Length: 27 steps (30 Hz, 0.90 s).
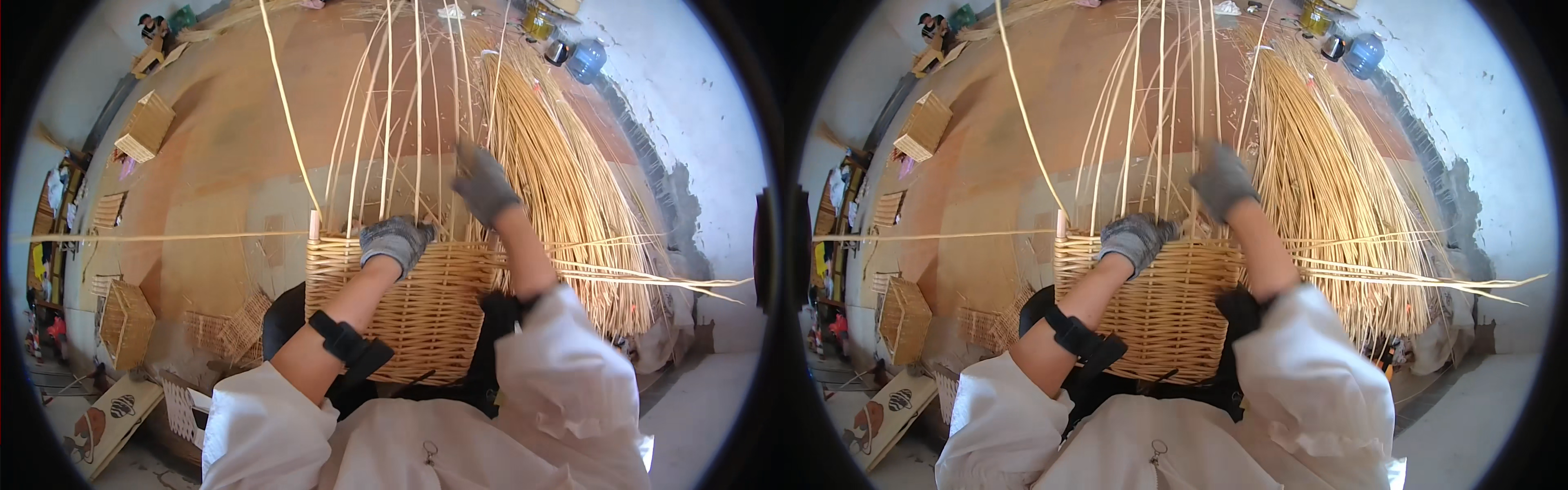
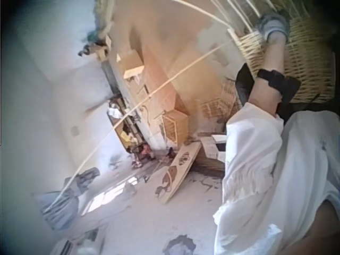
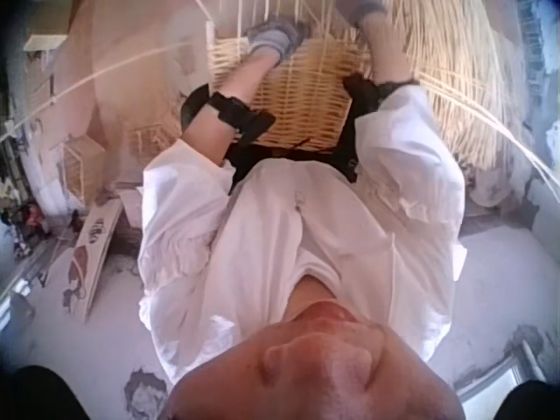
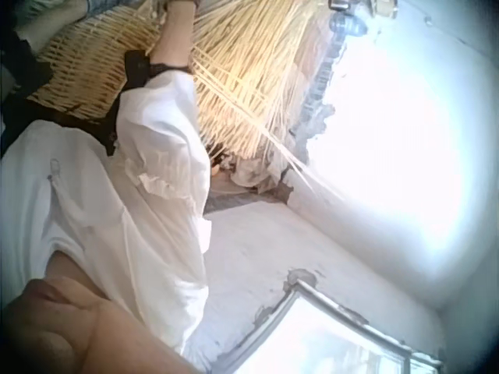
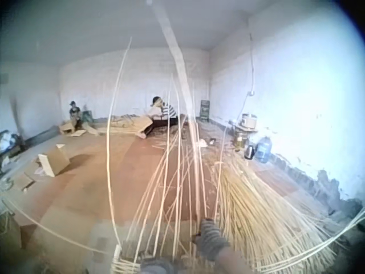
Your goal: The person weaves a basket by interlacing long wooden strips around vertical stakes, periodically checking the dimensions with a tape measure. They use a wooden mallet to tap the woven rows together before continuing to add more strips.
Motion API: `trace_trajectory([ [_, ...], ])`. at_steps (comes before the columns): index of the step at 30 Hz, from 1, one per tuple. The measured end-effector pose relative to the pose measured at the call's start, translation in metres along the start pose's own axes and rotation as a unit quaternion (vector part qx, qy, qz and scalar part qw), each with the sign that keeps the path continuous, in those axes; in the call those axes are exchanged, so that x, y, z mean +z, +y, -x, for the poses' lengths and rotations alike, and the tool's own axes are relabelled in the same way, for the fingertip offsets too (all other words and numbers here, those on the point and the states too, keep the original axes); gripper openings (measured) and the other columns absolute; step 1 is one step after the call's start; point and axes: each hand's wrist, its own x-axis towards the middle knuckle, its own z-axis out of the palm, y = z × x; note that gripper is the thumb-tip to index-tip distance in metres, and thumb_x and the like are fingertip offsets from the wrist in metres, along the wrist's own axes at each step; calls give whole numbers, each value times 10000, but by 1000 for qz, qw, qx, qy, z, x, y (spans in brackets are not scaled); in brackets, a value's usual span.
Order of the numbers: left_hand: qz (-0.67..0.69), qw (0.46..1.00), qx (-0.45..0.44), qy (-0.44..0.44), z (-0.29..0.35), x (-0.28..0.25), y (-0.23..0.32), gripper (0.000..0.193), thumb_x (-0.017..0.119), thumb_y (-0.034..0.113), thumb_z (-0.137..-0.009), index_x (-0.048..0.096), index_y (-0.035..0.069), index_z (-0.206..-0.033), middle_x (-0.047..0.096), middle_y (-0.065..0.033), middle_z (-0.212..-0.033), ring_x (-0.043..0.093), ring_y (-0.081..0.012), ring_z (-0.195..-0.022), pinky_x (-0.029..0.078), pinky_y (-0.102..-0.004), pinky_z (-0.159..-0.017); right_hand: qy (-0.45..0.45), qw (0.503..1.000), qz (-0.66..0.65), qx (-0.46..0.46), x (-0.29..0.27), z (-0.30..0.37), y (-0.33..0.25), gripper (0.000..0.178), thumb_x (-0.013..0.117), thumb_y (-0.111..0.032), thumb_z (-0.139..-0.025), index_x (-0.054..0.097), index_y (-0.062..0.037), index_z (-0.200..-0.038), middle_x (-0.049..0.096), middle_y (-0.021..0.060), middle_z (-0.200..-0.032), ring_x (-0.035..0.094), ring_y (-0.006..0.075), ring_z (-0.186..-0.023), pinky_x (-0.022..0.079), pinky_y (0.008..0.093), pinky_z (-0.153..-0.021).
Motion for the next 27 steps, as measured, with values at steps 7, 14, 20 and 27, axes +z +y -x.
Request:
trace_trajectory([
  [7, -80, 985, 7, -151, 6, -21, 8, 566, 406, 536, -783, 523, 88, -1108, 559, -128, -1079, 515, -299, -1017, 276, -441, -925, 140, 842, -487, 186, -22, 79, 35, 293, 479, -35, -807, 390, 0, -1084, 580, 120, -800, 580, 184, -665, 512, 368, -670],
  [14, 650, 707, 145, 235, 56, 20, -79, 458, 686, 185, -690, 483, -7, -1053, 591, -154, -938, 546, -254, -938, 368, -375, -900, -77, 806, -275, 518, -92, 139, 18, 234, 509, -175, -819, 534, 39, -912, 615, 139, -717, 600, 208, -541, 497, 299, -430],
  [20, 497, 822, 75, 267, 22, 55, -159, 435, 651, 51, -712, 470, 2, -1104, 583, -114, -936, 567, -178, -849, 452, -266, -810, -142, 977, -143, -66, 41, 53, -108, 317, 586, -263, -757, 487, -20, -935, 568, 149, -818, 570, 279, -721, 477, 337, -668],
  [27, 891, 402, 114, 178, 29, 65, -162, 439, 660, 0, -692, 482, 6, -1092, 592, -105, -926, 568, -167, -844, 454, -257, -799, -185, 967, 9, -176, 106, 43, -177, 289, 499, -163, -807, 479, 2, -1044, 546, 124, -807, 565, 235, -789, 471, 324, -720],
])
